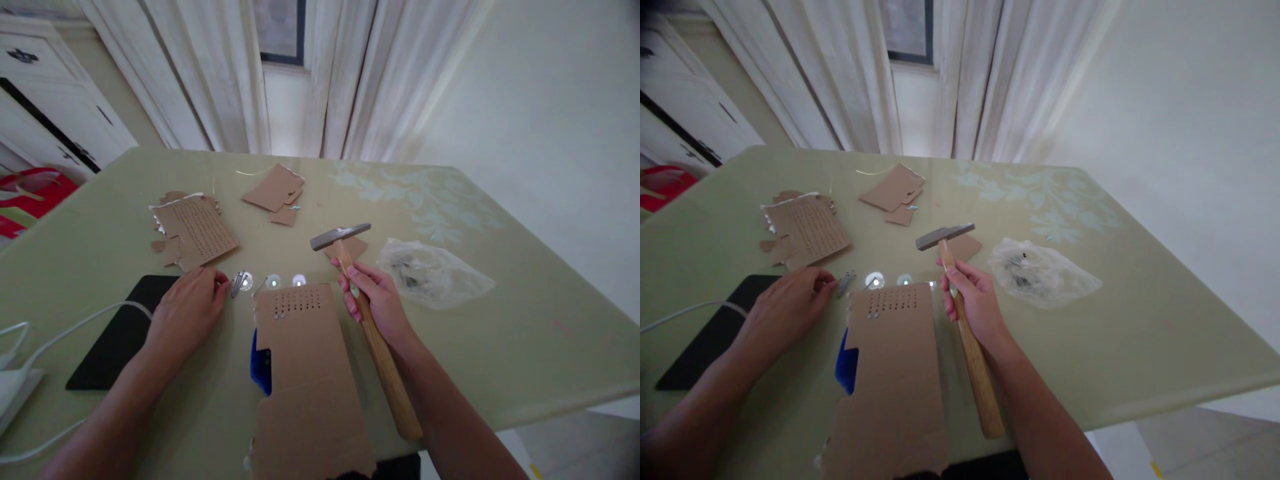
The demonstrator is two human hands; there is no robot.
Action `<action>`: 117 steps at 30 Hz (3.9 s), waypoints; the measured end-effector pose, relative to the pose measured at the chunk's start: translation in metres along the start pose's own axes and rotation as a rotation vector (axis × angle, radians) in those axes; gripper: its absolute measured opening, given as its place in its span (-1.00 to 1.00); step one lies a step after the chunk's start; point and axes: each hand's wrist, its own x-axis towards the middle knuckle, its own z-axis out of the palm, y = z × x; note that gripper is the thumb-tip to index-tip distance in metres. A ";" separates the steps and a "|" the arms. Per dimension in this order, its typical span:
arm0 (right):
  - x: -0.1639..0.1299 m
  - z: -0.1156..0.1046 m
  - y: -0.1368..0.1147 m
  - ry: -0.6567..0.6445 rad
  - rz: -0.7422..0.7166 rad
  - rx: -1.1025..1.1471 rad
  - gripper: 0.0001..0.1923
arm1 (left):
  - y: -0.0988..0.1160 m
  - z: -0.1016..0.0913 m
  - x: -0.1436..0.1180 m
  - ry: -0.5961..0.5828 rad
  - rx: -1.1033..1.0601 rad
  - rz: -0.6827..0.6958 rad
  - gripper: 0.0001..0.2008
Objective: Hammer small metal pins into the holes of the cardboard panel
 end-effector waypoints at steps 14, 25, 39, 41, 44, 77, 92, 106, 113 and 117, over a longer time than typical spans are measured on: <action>-0.003 0.014 0.021 -0.031 -0.002 -0.128 -0.49 | 0.050 -0.023 -0.024 0.339 -0.872 0.327 -0.90; -0.008 0.018 0.022 -0.062 0.004 -0.140 -0.47 | 0.053 -0.029 -0.032 0.234 -0.987 0.431 -0.87; -0.009 0.019 0.022 -0.077 -0.011 -0.139 -0.47 | 0.059 -0.027 -0.031 0.227 -0.889 0.527 -0.84; -0.009 0.019 0.022 -0.079 -0.008 -0.135 -0.49 | 0.059 -0.027 -0.031 0.231 -0.888 0.528 -0.84; -0.009 0.019 0.022 -0.078 -0.001 -0.138 -0.49 | 0.060 -0.028 -0.032 0.230 -0.877 0.531 -0.85; -0.010 0.020 0.020 -0.068 -0.002 -0.156 -0.50 | 0.062 -0.030 -0.032 0.227 -0.879 0.515 -0.88; -0.011 0.019 0.020 -0.072 -0.003 -0.171 -0.45 | 0.067 -0.032 -0.031 0.316 -0.780 0.613 -0.87; -0.041 0.013 -0.034 -0.046 -0.269 -0.450 -0.61 | 0.066 -0.022 -0.027 0.318 -0.792 0.658 -0.91; -0.102 0.034 -0.096 -0.254 -0.267 -0.929 -0.64 | 0.066 -0.019 -0.028 0.335 -0.792 0.656 -0.90; -0.108 0.051 -0.097 -0.264 -0.344 -1.065 -0.69 | 0.066 -0.018 -0.027 0.312 -0.775 0.658 -0.88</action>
